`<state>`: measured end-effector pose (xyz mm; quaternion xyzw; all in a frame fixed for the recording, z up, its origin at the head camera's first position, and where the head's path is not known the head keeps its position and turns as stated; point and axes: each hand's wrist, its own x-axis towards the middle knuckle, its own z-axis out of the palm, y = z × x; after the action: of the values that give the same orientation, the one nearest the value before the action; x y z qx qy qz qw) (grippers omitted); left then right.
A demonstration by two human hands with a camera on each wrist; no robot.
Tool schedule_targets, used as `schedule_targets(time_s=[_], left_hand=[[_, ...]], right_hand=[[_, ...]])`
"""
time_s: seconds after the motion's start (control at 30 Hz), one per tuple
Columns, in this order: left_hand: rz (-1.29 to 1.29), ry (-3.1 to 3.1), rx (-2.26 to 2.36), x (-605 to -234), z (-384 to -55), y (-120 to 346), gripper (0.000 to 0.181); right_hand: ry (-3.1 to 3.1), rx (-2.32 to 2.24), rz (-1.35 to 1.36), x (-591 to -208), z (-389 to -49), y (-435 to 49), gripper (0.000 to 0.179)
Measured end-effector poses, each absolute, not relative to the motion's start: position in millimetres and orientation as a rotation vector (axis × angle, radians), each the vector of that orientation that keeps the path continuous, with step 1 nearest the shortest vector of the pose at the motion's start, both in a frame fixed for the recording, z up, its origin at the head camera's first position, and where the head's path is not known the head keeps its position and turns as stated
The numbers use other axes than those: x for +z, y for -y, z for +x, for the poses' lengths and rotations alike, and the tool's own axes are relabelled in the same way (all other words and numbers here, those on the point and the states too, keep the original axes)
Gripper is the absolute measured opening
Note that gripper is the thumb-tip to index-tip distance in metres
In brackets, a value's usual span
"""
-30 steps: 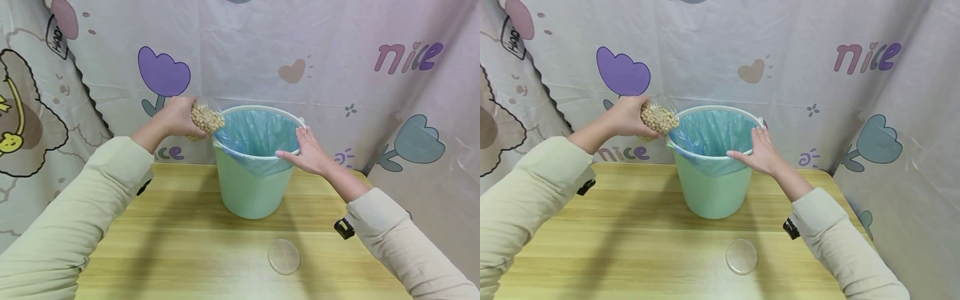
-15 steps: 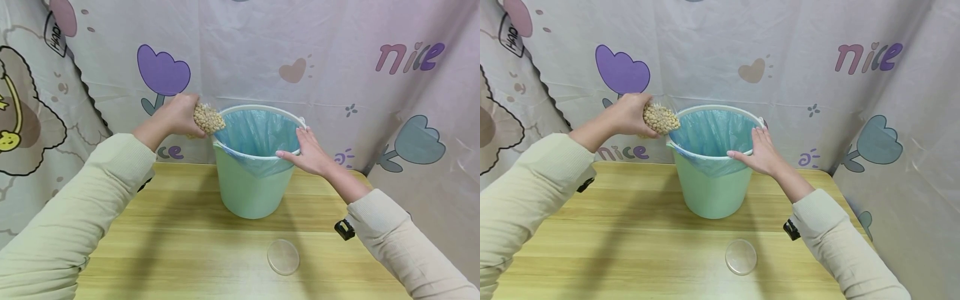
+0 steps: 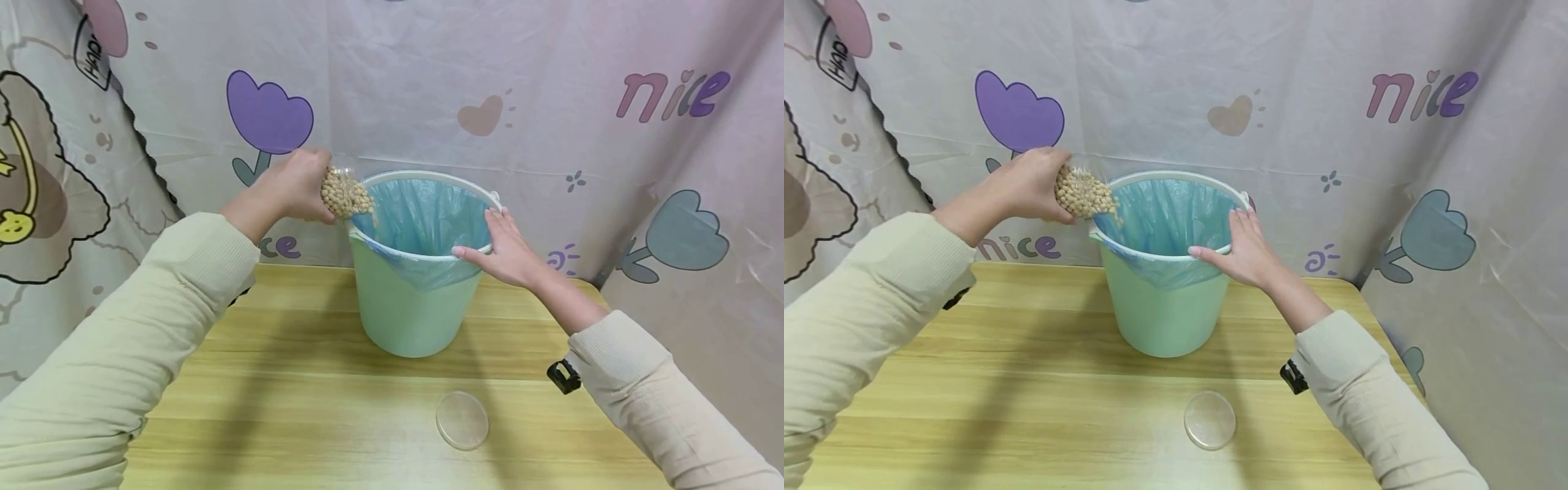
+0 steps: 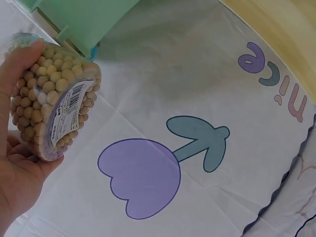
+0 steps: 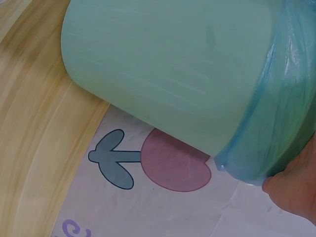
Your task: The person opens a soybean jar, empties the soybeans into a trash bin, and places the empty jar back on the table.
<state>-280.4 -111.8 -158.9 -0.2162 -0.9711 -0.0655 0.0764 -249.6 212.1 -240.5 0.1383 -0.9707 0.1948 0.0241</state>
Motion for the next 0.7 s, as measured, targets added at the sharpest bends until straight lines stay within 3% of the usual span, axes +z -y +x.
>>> schedule_targets(time_s=[0.7], left_hand=[[-0.678, 2.902, -0.026, -151.1, -278.0, 103.1, 0.072]], right_hand=[[3.002, 0.593, 0.440, -240.3, -251.0, -214.1, 0.102]])
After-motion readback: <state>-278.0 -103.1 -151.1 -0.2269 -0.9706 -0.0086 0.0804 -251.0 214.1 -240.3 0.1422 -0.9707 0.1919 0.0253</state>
